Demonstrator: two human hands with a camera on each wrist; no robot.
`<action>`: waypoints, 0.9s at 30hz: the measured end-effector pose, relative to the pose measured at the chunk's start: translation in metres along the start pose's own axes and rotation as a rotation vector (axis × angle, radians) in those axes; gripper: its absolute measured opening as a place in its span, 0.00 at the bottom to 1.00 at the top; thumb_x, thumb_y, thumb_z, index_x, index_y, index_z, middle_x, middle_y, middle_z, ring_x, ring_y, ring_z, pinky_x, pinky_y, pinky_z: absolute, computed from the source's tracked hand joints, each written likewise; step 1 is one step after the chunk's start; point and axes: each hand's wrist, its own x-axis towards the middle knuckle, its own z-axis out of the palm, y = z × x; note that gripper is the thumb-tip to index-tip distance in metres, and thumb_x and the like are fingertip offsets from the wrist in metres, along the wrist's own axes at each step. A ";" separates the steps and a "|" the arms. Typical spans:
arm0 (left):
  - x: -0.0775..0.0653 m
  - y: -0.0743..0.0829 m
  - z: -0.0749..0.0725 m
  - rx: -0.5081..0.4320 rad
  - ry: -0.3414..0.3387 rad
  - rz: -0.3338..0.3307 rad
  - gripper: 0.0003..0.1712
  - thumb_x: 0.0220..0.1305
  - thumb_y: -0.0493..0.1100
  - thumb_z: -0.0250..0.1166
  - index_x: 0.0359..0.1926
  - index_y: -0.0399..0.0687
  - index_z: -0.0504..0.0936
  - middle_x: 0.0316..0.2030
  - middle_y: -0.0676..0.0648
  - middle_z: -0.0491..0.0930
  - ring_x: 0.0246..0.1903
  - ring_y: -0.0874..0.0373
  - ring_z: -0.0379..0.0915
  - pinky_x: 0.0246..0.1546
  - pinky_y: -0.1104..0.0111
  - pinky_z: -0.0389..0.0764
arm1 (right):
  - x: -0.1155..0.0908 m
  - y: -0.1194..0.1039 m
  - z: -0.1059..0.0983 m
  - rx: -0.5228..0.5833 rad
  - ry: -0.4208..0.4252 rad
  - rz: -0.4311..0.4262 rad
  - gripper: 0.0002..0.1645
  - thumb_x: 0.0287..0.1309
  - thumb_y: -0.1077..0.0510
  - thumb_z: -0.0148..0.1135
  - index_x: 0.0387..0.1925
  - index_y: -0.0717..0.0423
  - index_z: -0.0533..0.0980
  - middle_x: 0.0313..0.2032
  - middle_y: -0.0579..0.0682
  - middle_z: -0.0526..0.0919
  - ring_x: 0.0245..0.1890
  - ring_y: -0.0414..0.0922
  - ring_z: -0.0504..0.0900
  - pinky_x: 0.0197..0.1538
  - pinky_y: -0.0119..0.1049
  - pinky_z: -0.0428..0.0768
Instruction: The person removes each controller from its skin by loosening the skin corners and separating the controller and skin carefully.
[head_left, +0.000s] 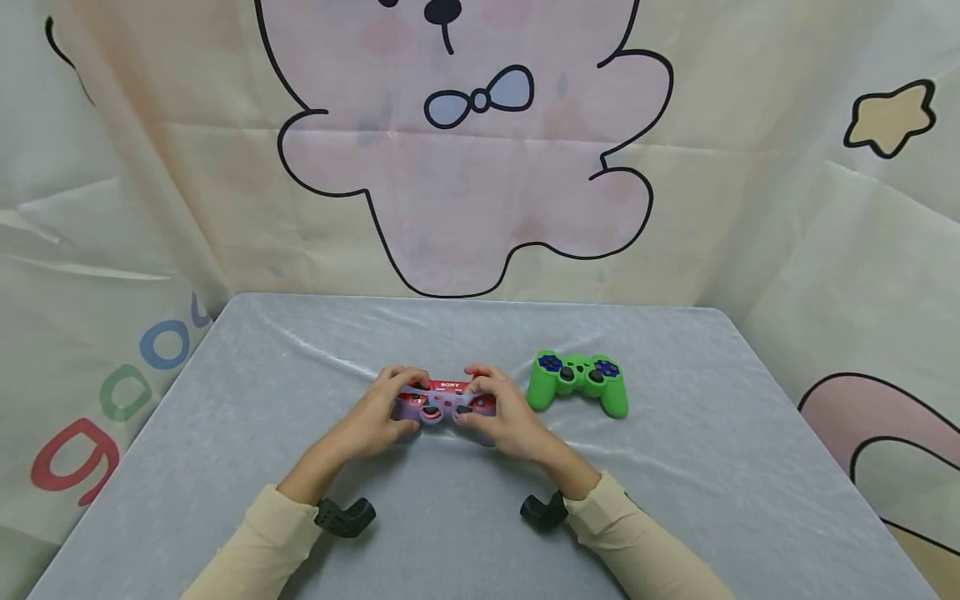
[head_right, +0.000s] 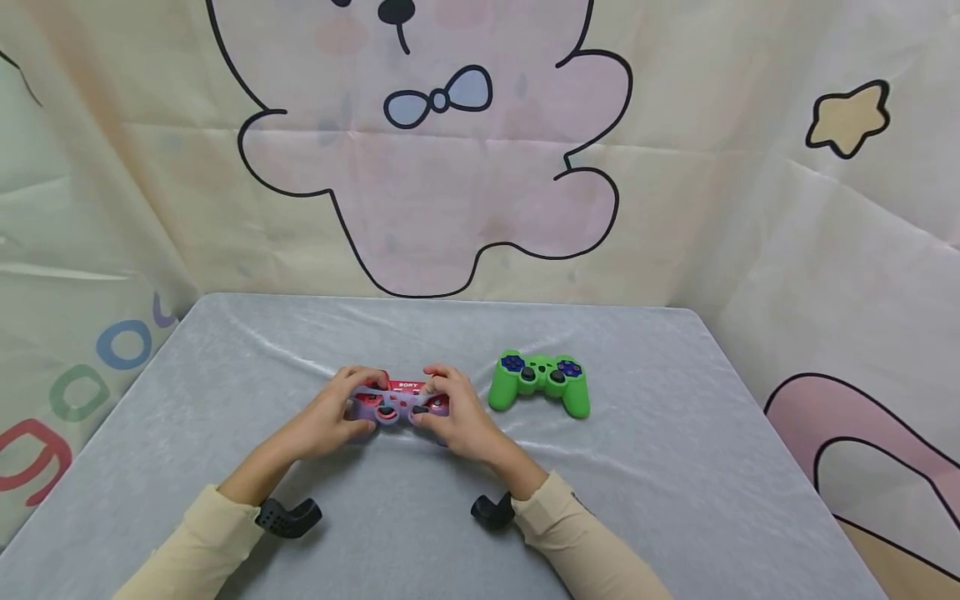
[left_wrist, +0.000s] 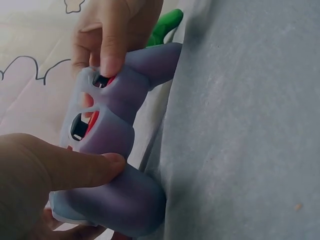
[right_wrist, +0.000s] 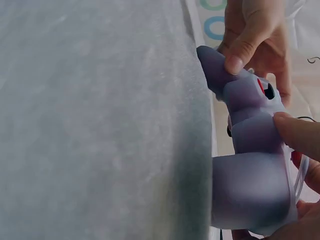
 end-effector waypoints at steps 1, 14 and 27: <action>0.001 0.000 0.000 -0.003 0.001 0.003 0.33 0.53 0.25 0.72 0.60 0.46 0.75 0.60 0.38 0.70 0.63 0.42 0.68 0.65 0.44 0.70 | 0.000 0.001 0.000 0.006 0.010 -0.010 0.09 0.55 0.67 0.72 0.33 0.57 0.78 0.66 0.63 0.72 0.66 0.59 0.71 0.67 0.51 0.67; 0.002 -0.003 0.004 -0.015 -0.014 -0.050 0.30 0.60 0.30 0.69 0.62 0.47 0.73 0.64 0.34 0.70 0.65 0.37 0.67 0.66 0.41 0.68 | 0.001 0.000 -0.012 -0.218 0.020 -0.129 0.13 0.55 0.61 0.75 0.42 0.56 0.81 0.55 0.55 0.83 0.58 0.53 0.79 0.62 0.52 0.75; 0.003 -0.015 -0.006 -0.083 -0.105 -0.167 0.43 0.56 0.36 0.75 0.71 0.49 0.66 0.66 0.36 0.72 0.58 0.42 0.76 0.58 0.49 0.77 | 0.002 0.020 -0.045 -0.231 -0.259 0.131 0.55 0.50 0.56 0.79 0.75 0.54 0.59 0.68 0.58 0.72 0.68 0.56 0.72 0.68 0.55 0.71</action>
